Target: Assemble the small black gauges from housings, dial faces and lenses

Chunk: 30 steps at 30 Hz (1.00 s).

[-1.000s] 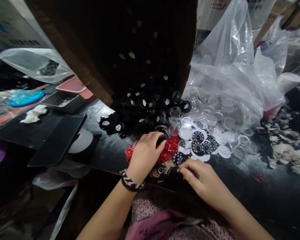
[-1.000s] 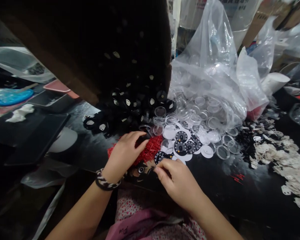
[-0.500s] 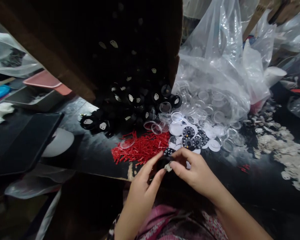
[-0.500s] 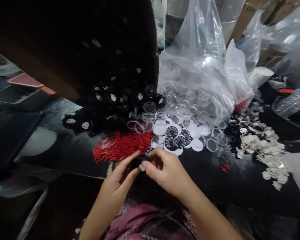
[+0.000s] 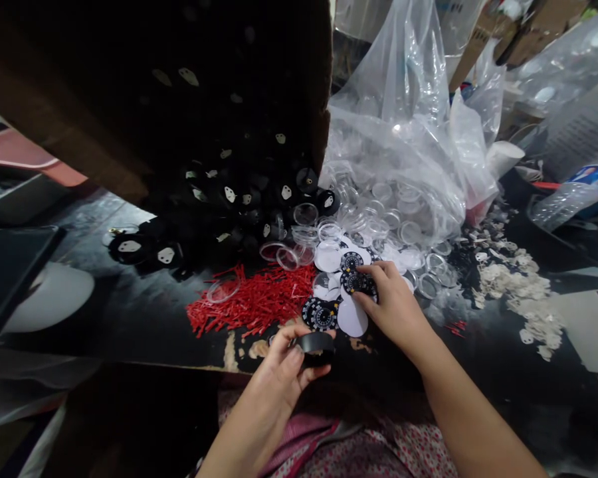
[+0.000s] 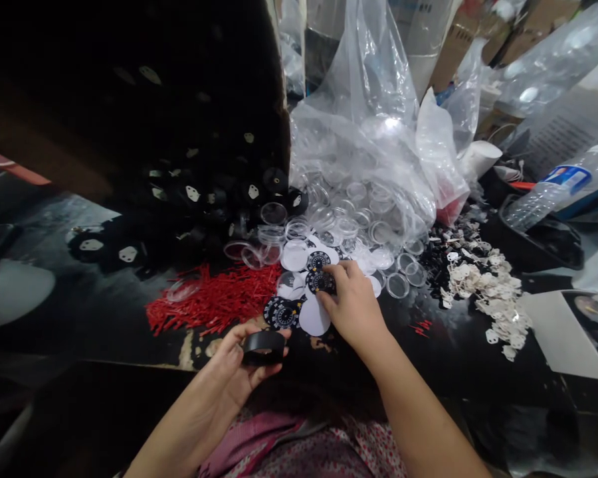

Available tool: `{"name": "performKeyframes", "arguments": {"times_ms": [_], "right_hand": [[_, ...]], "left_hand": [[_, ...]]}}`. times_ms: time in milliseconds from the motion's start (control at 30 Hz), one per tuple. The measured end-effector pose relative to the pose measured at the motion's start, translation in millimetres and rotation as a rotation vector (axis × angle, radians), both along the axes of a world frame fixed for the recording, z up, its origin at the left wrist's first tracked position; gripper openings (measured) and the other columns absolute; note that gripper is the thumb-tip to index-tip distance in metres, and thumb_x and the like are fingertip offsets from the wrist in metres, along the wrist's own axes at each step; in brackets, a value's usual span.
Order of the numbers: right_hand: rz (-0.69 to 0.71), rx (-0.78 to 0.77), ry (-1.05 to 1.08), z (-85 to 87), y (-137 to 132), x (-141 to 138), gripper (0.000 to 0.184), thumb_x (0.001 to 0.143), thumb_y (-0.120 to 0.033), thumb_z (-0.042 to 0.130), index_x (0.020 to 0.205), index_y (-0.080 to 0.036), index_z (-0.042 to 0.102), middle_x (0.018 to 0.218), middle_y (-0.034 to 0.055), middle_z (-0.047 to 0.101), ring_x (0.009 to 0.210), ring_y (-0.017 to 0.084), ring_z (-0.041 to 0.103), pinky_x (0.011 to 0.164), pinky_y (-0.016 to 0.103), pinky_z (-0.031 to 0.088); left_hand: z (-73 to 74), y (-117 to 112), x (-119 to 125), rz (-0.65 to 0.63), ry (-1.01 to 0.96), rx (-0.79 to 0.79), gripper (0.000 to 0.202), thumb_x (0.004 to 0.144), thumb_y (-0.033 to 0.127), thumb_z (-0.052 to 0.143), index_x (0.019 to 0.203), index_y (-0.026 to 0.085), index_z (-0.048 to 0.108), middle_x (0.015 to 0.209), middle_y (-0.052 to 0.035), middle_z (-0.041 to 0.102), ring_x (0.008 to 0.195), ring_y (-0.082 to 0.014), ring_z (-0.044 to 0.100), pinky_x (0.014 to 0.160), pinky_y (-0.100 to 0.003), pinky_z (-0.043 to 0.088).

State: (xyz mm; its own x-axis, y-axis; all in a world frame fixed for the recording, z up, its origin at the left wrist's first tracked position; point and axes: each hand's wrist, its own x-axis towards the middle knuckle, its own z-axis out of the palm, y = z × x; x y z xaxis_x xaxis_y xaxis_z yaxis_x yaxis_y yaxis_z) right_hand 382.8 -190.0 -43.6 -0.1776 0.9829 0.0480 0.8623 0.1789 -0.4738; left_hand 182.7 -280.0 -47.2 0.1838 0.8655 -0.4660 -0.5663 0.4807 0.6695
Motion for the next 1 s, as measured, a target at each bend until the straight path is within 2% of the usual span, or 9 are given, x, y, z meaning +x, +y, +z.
{"name": "performKeyframes", "arguments": {"times_ms": [67, 200, 333, 500, 633, 733, 800, 900, 1000], "right_hand": [[0.014, -0.006, 0.004, 0.1, 1, 0, 0.047, 0.085, -0.026, 0.063, 0.131, -0.020, 0.055, 0.125, 0.0124, 0.049, 0.108, 0.028, 0.055, 0.096, 0.046, 0.045], [0.036, -0.015, 0.008, 0.5, 3, 2, 0.038, 0.086, -0.022, 0.060, 0.124, -0.020, 0.058, 0.122, 0.0109, 0.051, 0.108, 0.027, 0.054, 0.097, 0.046, 0.043], [0.008, -0.038, 0.060, -0.5, 5, 5, 0.043, 0.084, -0.019, 0.061, 0.126, -0.019, 0.055, 0.118, 0.0107, 0.052, 0.105, 0.026, 0.056, 0.096, 0.045, 0.045], [-0.049, -0.018, 0.189, 0.6, 1, 5, 0.029, 0.082, -0.018, 0.060, 0.111, -0.021, 0.060, 0.112, 0.0079, 0.054, 0.098, 0.023, 0.058, 0.088, 0.040, 0.047], [-0.126, -0.057, 0.394, 1.7, 0, 9, 0.010, 0.085, -0.029, 0.059, 0.090, -0.020, 0.061, 0.079, 0.0002, 0.062, 0.066, 0.015, 0.057, 0.063, 0.029, 0.047], [-0.139, -0.076, 0.457, 3.8, -1, 11, 0.020, 0.088, -0.037, 0.056, 0.083, -0.020, 0.063, 0.058, -0.0037, 0.056, 0.054, 0.014, 0.054, 0.054, 0.027, 0.043], [-0.138, -0.056, 0.482, 6.9, -4, 9, 0.022, 0.090, -0.038, 0.055, 0.087, -0.020, 0.067, 0.063, -0.0016, 0.061, 0.060, 0.016, 0.058, 0.060, 0.028, 0.046], [-0.091, 0.019, 0.533, 14.0, -16, -2, 0.019, 0.088, -0.034, 0.057, 0.091, -0.021, 0.071, 0.093, 0.0045, 0.066, 0.089, 0.020, 0.062, 0.078, 0.031, 0.049], [-0.042, -0.110, 0.637, 21.7, -29, -15, 0.019, 0.089, -0.033, 0.057, 0.098, -0.021, 0.068, 0.086, 0.0029, 0.065, 0.078, 0.017, 0.061, 0.069, 0.029, 0.051]], "left_hand": [[0.1, -1, 0, 0.015, -0.004, -0.030, 0.018, 0.087, 0.040, 0.062, 0.097, 0.025, 0.058, 0.104, -0.0048, 0.072, 0.096, -0.0188, 0.068, 0.081, -0.028, 0.056], [-1.8, -1, 2, 0.065, -0.032, -0.087, 0.027, 0.087, 0.043, 0.062, 0.105, 0.022, 0.061, 0.103, -0.0065, 0.074, 0.095, -0.0218, 0.070, 0.081, -0.031, 0.057], [-3.9, -2, 2, 0.091, -0.046, -0.129, 0.036, 0.087, 0.046, 0.061, 0.111, 0.020, 0.065, 0.107, -0.0092, 0.073, 0.090, -0.0193, 0.070, 0.074, -0.027, 0.057], [-6.1, -4, 2, 0.134, -0.036, -0.130, 0.036, 0.087, 0.046, 0.061, 0.110, 0.019, 0.069, 0.110, -0.0101, 0.073, 0.094, -0.0188, 0.067, 0.070, -0.023, 0.054], [-6.1, -3, 3, 0.140, -0.066, -0.097, 0.032, 0.088, 0.042, 0.062, 0.110, 0.020, 0.069, 0.111, -0.0095, 0.073, 0.094, -0.0194, 0.068, 0.073, -0.025, 0.055], [-4.8, -1, 2, 0.149, -0.124, -0.119, 0.030, 0.088, 0.039, 0.061, 0.111, 0.021, 0.068, 0.114, -0.0102, 0.072, 0.094, -0.0200, 0.070, 0.077, -0.028, 0.057], [-2.7, 0, 3, 0.154, -0.185, -0.144, 0.031, 0.088, 0.040, 0.060, 0.112, 0.021, 0.067, 0.115, -0.0117, 0.073, 0.094, -0.0210, 0.071, 0.080, -0.029, 0.058], [2.4, 4, 6, 0.129, -0.272, -0.147, 0.035, 0.089, 0.044, 0.058, 0.111, 0.018, 0.069, 0.113, -0.0138, 0.073, 0.091, -0.0218, 0.072, 0.076, -0.028, 0.059], [6.1, 11, 11, 0.176, -0.246, -0.122, 0.035, 0.091, 0.045, 0.054, 0.108, 0.020, 0.071, 0.110, -0.0109, 0.074, 0.086, -0.0190, 0.073, 0.068, -0.024, 0.059]]}}
